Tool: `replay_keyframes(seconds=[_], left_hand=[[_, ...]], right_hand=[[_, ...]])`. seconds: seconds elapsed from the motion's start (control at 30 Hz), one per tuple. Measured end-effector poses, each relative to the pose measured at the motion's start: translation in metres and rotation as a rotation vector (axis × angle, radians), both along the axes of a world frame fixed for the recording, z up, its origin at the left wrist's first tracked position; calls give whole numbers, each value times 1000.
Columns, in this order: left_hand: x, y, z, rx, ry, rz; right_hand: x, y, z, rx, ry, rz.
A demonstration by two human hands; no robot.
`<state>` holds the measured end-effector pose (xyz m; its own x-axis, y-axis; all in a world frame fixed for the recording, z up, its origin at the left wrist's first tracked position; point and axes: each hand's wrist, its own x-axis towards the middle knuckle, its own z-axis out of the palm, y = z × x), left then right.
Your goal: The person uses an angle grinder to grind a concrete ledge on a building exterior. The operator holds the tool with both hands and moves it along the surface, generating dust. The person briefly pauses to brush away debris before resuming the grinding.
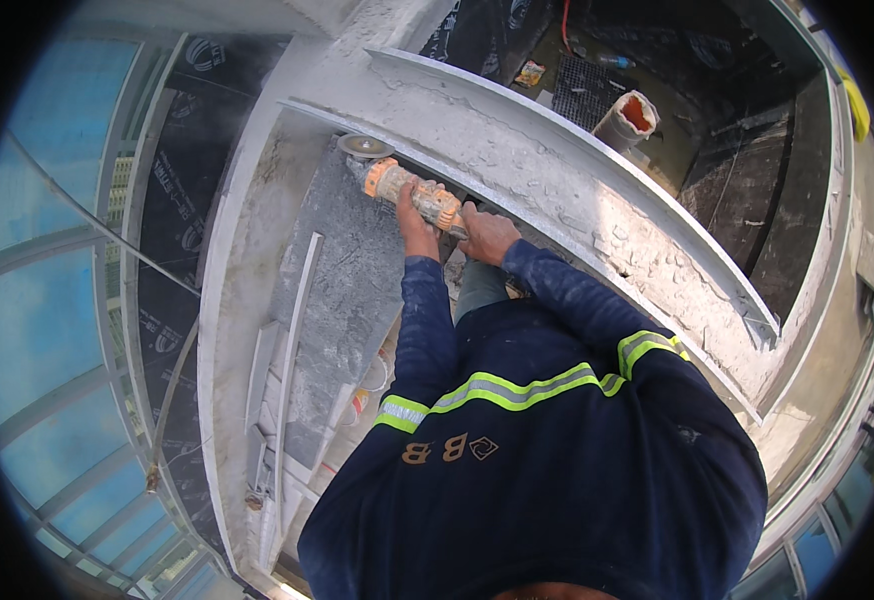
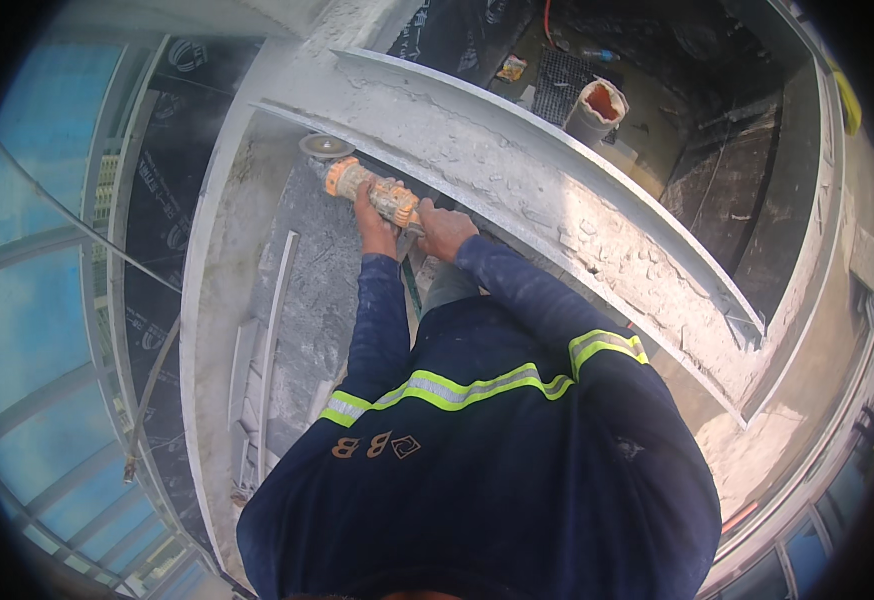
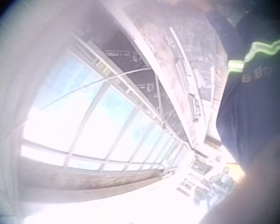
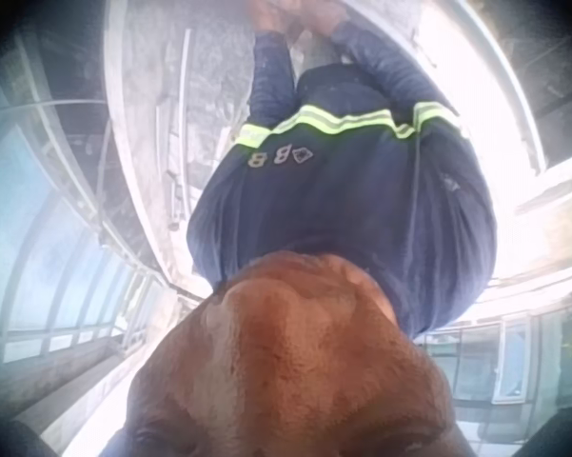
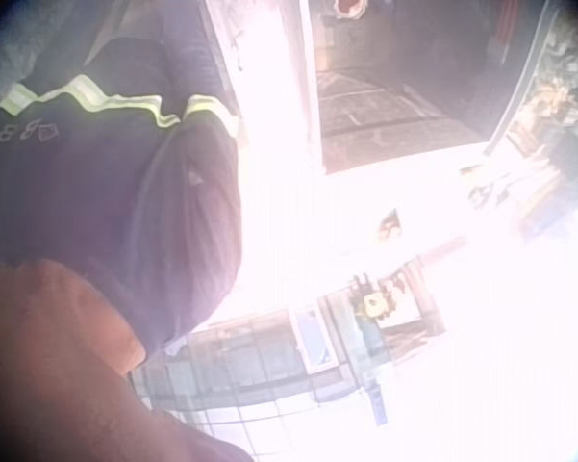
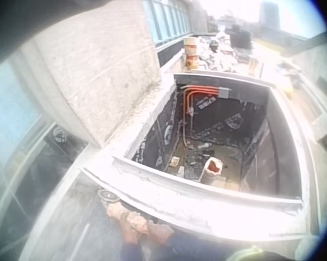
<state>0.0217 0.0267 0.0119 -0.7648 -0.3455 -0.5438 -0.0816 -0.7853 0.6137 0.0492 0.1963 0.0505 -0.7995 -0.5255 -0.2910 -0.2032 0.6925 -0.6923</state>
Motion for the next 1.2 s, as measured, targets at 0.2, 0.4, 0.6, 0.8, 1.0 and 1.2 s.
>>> replay_keyframes(seconds=[0.2,0.4,0.6,0.8,1.0,1.2], left_hand=[[-8,-2,-3,-39,-48,-7],[-18,-22,-25,-27,-38,-40],[-8,-6,-10,-19,-28,-12],[5,1,2,-21,-35,14],[2,1,1,-22,-40,20],[-8,-3,4,-72,-57,15]], right_hand=[[-12,-10,-12,15,-18,-21],[-19,-18,-10,18,-23,-15],[-8,-5,-1,54,7,7],[3,0,7,49,-4,10],[0,-2,-3,30,15,4],[-12,-11,-6,40,10,7]])
